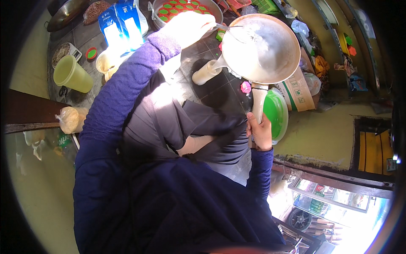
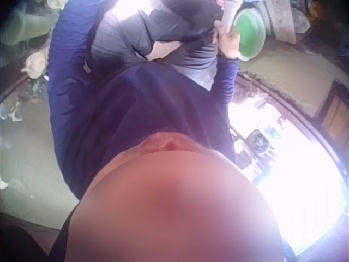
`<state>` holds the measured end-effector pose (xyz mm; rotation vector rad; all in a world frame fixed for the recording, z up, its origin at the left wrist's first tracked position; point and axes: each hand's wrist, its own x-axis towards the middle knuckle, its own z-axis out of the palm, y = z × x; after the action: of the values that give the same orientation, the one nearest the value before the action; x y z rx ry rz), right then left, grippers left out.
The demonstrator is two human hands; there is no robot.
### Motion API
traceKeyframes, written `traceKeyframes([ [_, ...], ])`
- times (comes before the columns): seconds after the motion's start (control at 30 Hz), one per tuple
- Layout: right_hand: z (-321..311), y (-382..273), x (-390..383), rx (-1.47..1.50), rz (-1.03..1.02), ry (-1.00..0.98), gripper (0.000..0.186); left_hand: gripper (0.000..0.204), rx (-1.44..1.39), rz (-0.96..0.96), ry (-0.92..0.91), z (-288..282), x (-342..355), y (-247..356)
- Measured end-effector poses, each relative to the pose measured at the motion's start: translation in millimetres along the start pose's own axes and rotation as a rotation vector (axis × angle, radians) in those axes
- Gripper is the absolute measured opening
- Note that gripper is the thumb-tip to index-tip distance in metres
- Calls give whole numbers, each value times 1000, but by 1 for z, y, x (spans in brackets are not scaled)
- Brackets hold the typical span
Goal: The person whisks a white liquid in a pan on a portable stove, then pours the mixture into a small plastic cup. The person sits on the floor while handling the pan and cup.
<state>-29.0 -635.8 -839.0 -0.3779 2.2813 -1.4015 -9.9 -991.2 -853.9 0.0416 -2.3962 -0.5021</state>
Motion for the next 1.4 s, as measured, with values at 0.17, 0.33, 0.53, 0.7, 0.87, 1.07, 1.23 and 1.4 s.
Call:
traceKeyframes([
  [0.17, 0, 0, 0, 10, 3, 1, 22, 28, -8, 8, 4, 0, 1, 0],
  [0.33, 0, 0, 0, -3, -13, 6, 22, 28, -39, 16, 12, -3, 2, 3],
  [0.53, -1, 2, 1, -16, -21, 10, 22, 28, -54, 14, 17, -5, 2, 6],
  [0.7, -2, 3, 1, -6, -29, 5, 23, 28, -67, 5, -13, -7, 4, 7],
  [0.87, -1, 2, 1, -1, -32, 15, 23, 29, -55, 0, -19, -8, 3, 9],
  [1.07, -1, 1, 1, -20, -41, 25, 23, 28, -65, -8, -13, -9, 3, 10],
  [1.23, -1, 1, 1, -11, -41, 21, 23, 28, -44, -15, -17, -9, 3, 10],
  [1.4, 0, 0, 1, -20, -31, 27, 22, 27, -53, -17, -19, -10, 4, 11],
])
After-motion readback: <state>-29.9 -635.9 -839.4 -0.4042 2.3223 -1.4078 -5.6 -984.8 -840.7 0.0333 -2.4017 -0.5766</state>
